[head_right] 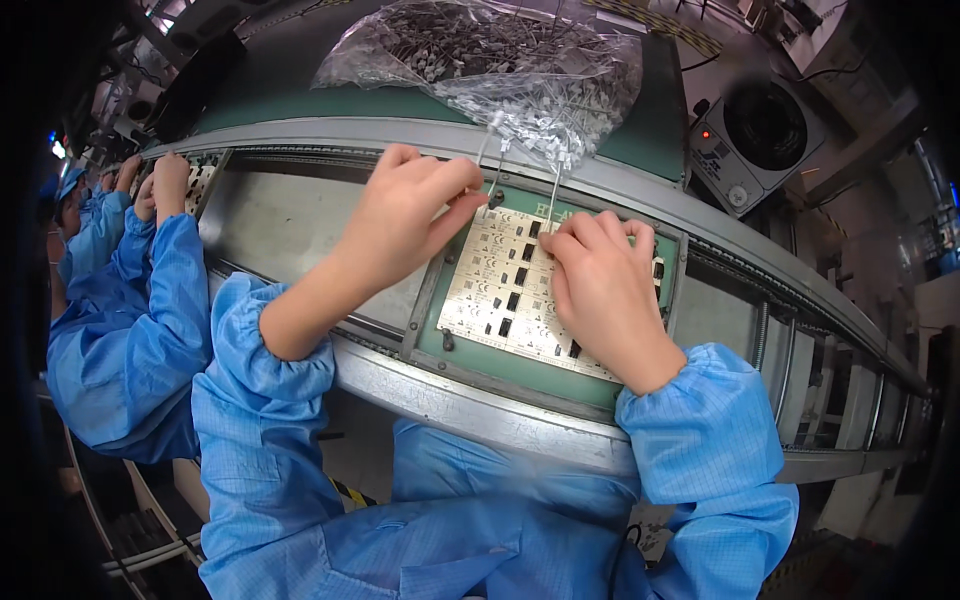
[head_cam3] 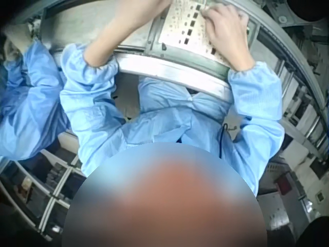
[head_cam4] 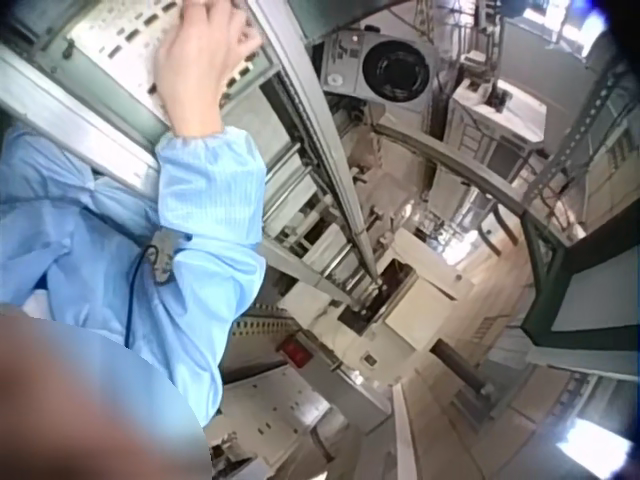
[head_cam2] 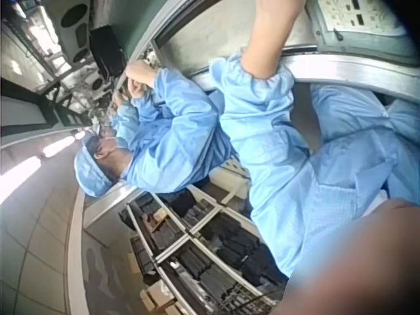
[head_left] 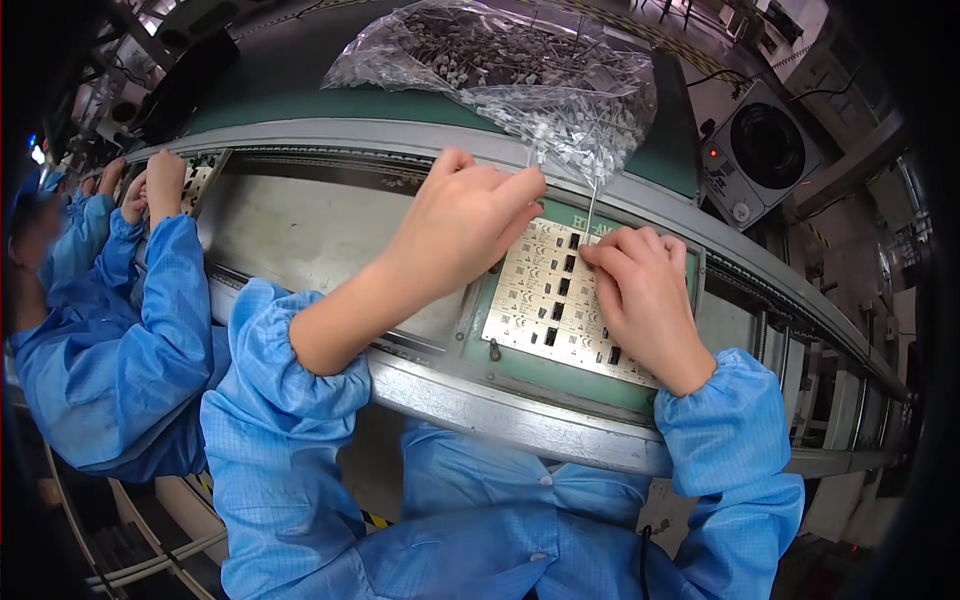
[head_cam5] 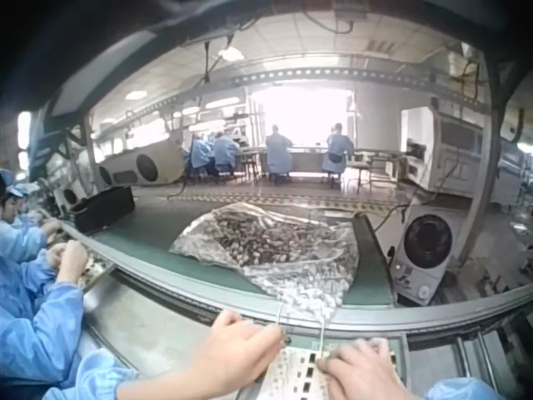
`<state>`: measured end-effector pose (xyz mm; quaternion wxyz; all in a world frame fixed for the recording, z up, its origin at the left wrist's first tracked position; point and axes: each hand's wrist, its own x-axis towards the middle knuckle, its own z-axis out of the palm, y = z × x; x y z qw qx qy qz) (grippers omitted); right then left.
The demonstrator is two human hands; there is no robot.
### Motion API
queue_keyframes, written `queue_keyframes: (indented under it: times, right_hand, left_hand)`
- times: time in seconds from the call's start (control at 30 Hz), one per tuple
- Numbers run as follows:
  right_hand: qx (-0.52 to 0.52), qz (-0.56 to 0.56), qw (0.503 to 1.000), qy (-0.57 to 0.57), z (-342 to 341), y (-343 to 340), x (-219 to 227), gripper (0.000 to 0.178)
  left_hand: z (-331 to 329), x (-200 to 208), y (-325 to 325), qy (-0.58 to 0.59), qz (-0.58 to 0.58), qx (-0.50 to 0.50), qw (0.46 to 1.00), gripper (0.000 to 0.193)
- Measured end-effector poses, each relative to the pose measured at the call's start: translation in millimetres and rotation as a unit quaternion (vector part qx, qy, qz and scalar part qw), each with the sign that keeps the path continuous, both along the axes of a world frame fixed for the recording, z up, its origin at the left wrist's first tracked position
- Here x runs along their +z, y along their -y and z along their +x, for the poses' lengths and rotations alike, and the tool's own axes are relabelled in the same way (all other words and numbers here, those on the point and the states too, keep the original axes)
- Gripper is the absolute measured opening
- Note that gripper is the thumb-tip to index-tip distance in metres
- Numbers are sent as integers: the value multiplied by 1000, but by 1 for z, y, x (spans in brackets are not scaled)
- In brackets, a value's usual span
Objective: Manually inserting components into a printed circuit board on an assembly line.
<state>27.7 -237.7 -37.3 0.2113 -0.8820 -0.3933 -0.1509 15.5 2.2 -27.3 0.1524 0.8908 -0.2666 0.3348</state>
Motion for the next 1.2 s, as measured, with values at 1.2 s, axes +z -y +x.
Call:
queue_keyframes:
  times: [1.2]
  right_hand:
    - [-70, -63, 994, 61, 243, -69, 13, 25]
  left_hand:
    - [-21, 0, 15, -187, 23, 86, 978, 3]
